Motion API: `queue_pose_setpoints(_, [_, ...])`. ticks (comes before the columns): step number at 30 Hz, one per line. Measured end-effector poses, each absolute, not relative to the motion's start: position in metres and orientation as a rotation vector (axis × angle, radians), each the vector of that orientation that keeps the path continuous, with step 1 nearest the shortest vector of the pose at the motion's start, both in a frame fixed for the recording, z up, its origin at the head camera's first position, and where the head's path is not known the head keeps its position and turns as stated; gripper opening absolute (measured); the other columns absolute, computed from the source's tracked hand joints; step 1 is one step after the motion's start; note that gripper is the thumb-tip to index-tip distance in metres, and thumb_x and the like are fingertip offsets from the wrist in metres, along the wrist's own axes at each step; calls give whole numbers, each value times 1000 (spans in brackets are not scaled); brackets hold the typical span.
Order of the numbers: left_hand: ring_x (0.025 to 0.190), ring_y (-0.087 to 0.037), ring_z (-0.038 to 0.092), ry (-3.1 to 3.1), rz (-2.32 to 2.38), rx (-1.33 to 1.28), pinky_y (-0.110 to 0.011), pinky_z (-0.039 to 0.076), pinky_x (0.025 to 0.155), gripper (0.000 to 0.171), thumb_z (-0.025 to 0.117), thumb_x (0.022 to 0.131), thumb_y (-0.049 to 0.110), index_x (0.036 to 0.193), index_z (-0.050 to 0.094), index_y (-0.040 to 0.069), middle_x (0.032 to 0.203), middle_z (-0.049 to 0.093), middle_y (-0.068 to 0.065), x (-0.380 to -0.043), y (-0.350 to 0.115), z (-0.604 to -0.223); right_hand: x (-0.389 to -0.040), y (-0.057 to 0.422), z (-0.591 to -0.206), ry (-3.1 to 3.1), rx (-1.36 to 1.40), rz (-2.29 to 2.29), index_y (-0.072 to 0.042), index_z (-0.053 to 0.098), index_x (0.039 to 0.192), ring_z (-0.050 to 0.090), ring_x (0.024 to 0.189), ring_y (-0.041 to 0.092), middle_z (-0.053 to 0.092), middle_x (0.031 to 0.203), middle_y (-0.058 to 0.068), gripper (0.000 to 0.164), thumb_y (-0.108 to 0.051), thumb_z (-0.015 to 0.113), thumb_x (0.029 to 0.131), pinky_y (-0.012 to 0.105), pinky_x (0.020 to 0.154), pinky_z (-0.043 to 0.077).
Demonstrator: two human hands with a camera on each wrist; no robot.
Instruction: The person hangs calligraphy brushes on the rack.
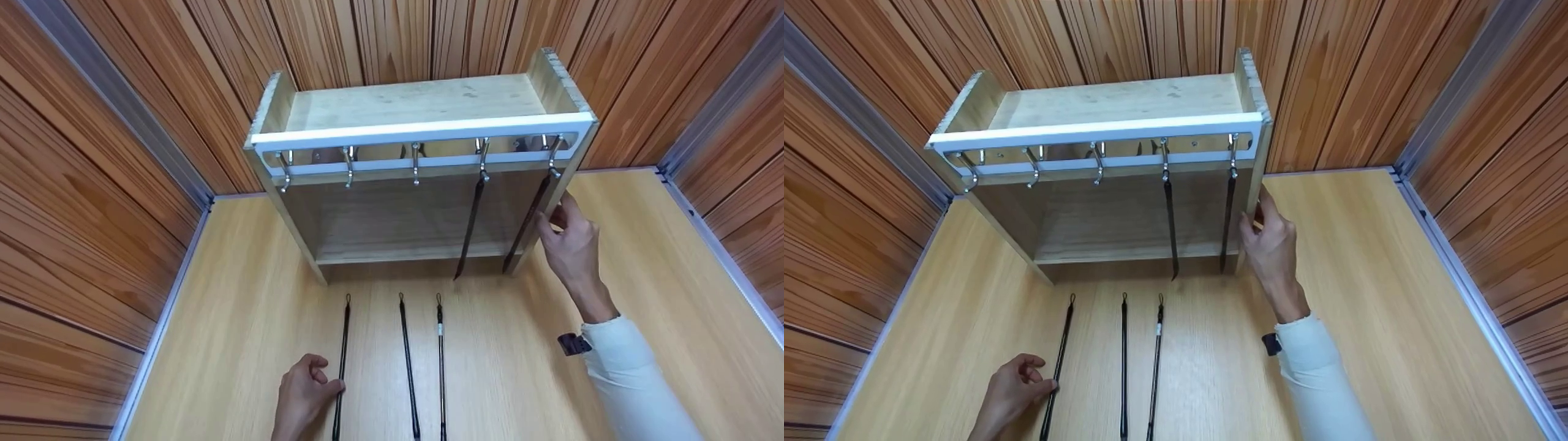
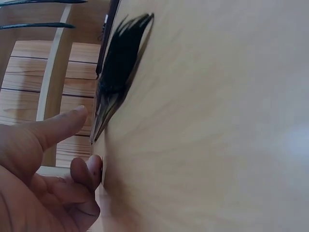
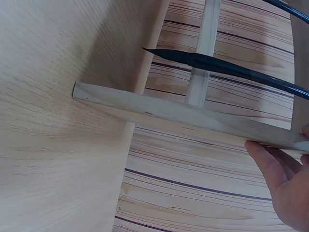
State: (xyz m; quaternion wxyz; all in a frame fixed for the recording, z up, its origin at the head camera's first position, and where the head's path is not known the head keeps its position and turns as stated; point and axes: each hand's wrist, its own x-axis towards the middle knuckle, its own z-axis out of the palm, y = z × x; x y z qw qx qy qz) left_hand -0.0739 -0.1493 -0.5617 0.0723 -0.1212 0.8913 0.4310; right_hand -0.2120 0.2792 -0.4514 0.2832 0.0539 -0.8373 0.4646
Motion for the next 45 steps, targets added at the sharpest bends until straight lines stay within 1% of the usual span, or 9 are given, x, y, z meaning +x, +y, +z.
queue_pose_setpoints(7, [62,-15,51,2679,1261,-360,-30,40,60,38,85,70,2,101,64,-2,70,55,0,-74,-145,-561,-212,281,-452,-2234,144,1228,4,53,138,68,100,40,67,118,24,43,-1,61,96,18,79,50])
queue_pose_setpoints(12, [61,-15,48,2686,1204,-350,-30,37,59,36,85,70,1,99,64,2,69,54,0,-73,-142,-560,-211,282,-452,-2255,126,1233,3,51,141,68,104,38,66,122,22,44,-4,60,98,26,81,52])
queue_pose_setpoints(16, [58,-14,48,2678,1198,-346,-29,37,56,29,83,71,1,94,65,2,67,54,1,-72,-141,-560,-210,282,-452,-2264,121,1226,2,51,141,67,105,36,66,124,21,45,-6,61,98,29,82,52])
queue_pose_setpoints(19, [58,-14,50,2659,1209,-361,-29,38,55,21,81,72,1,88,66,3,66,56,0,-72,-141,-560,-210,282,-453,-2252,134,1218,2,53,139,68,104,36,66,123,21,43,-6,62,97,26,81,52])
queue_pose_setpoints(22, [57,-14,51,2658,1218,-367,-29,39,55,16,80,73,1,81,67,5,65,57,0,-70,-141,-561,-212,282,-453,-2233,147,1206,2,57,135,69,102,36,68,119,21,39,-4,62,96,19,80,51])
queue_pose_setpoints(25, [57,-14,52,2669,1227,-349,-30,41,55,12,77,72,0,76,68,6,63,57,1,-69,-141,-561,-213,281,-454,-2201,164,1190,4,61,127,70,97,36,70,112,22,33,0,63,94,11,78,49])
queue_pose_setpoints(28, [57,-13,52,2675,1227,-341,-30,41,54,10,74,70,-1,74,68,6,62,57,2,-68,-141,-560,-214,280,-455,-2169,184,1173,7,64,119,70,93,37,71,105,22,28,5,63,92,8,76,47])
queue_pose_setpoints(36, [57,-13,52,2659,1255,-328,-28,40,53,15,70,69,-2,83,71,3,64,57,1,-66,-141,-563,-216,279,-456,-2148,205,1160,7,66,113,70,92,39,72,102,21,22,7,62,91,9,78,47])
queue_pose_setpoints(45, [60,-12,52,2684,1328,-297,-27,41,55,16,67,69,-3,84,71,3,65,56,3,-63,-141,-565,-214,279,-454,-2188,166,1177,5,66,120,69,100,38,71,111,20,27,0,64,94,14,83,49])
